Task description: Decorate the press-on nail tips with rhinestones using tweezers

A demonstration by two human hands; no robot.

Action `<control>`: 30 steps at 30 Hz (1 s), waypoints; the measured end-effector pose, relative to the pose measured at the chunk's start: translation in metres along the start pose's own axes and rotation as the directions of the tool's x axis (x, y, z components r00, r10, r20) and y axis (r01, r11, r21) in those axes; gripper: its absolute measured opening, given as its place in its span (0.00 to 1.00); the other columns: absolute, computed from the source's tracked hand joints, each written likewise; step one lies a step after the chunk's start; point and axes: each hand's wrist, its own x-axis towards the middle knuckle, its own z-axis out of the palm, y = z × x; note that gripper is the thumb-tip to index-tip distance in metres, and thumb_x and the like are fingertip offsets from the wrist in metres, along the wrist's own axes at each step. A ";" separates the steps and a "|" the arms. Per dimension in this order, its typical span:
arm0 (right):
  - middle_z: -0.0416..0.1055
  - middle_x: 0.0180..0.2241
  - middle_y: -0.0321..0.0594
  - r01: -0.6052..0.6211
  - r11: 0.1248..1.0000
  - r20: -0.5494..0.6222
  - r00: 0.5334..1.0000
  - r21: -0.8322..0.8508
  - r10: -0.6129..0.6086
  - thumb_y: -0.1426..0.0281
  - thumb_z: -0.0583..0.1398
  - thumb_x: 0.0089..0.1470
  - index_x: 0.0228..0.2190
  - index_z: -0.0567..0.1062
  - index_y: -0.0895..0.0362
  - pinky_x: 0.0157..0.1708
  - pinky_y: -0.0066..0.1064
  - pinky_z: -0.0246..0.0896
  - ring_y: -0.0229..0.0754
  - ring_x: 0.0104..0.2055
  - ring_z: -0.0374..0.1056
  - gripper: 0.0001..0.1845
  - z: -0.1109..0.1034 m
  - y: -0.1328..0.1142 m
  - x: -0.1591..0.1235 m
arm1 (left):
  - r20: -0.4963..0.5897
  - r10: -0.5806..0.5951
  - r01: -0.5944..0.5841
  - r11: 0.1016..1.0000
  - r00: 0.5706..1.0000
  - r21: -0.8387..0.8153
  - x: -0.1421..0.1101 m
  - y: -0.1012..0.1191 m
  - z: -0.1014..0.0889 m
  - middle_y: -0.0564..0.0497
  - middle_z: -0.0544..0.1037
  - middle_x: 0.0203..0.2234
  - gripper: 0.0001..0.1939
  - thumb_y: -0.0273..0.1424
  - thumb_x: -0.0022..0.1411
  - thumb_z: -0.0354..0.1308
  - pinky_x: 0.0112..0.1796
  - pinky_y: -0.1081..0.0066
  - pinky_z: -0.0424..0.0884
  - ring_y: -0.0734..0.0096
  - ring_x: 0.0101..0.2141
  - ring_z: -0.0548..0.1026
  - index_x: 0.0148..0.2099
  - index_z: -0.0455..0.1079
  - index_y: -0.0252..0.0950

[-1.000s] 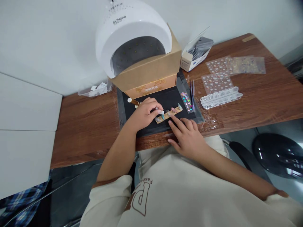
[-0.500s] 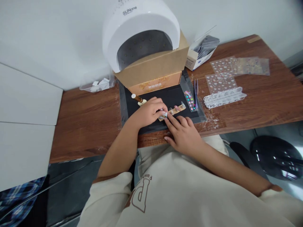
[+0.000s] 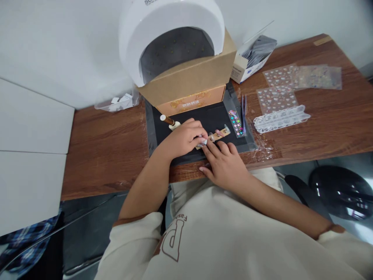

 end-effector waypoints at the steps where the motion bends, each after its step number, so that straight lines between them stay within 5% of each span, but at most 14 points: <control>1: 0.57 0.69 0.53 0.002 1.000 0.000 1.000 0.000 -0.002 0.53 0.49 0.65 0.66 0.60 0.64 0.51 0.49 0.49 0.60 0.56 0.55 0.37 0.000 0.000 0.000 | -0.004 -0.003 0.003 1.000 1.000 0.003 0.000 0.000 0.000 0.48 0.75 0.35 0.09 0.30 0.69 0.53 0.45 0.62 0.66 0.63 0.40 0.68 0.40 0.75 0.36; 16: 0.57 0.69 0.53 0.007 1.000 -0.015 1.000 0.013 -0.006 0.53 0.50 0.65 0.64 0.63 0.62 0.52 0.49 0.48 0.60 0.57 0.54 0.35 0.000 0.001 0.000 | -0.103 -0.073 0.075 0.997 0.992 0.018 0.001 -0.003 0.001 0.49 0.74 0.36 0.08 0.29 0.69 0.54 0.45 0.62 0.67 0.64 0.41 0.70 0.39 0.73 0.35; 23: 0.54 0.70 0.54 0.011 1.000 -0.008 1.000 0.009 -0.011 0.53 0.50 0.65 0.65 0.61 0.63 0.51 0.49 0.48 0.60 0.57 0.55 0.36 -0.001 0.001 0.001 | 0.014 0.007 -0.007 1.000 1.000 0.004 -0.001 0.002 -0.004 0.49 0.74 0.34 0.09 0.30 0.69 0.54 0.44 0.64 0.67 0.65 0.39 0.69 0.40 0.75 0.35; 30: 0.55 0.69 0.53 0.011 1.000 -0.002 1.000 0.006 -0.011 0.52 0.49 0.65 0.65 0.62 0.63 0.51 0.49 0.47 0.60 0.58 0.54 0.36 -0.001 0.001 0.000 | -0.013 -0.007 0.007 0.999 1.000 0.036 0.001 0.000 0.000 0.48 0.74 0.36 0.09 0.29 0.69 0.53 0.46 0.62 0.66 0.64 0.41 0.69 0.40 0.75 0.35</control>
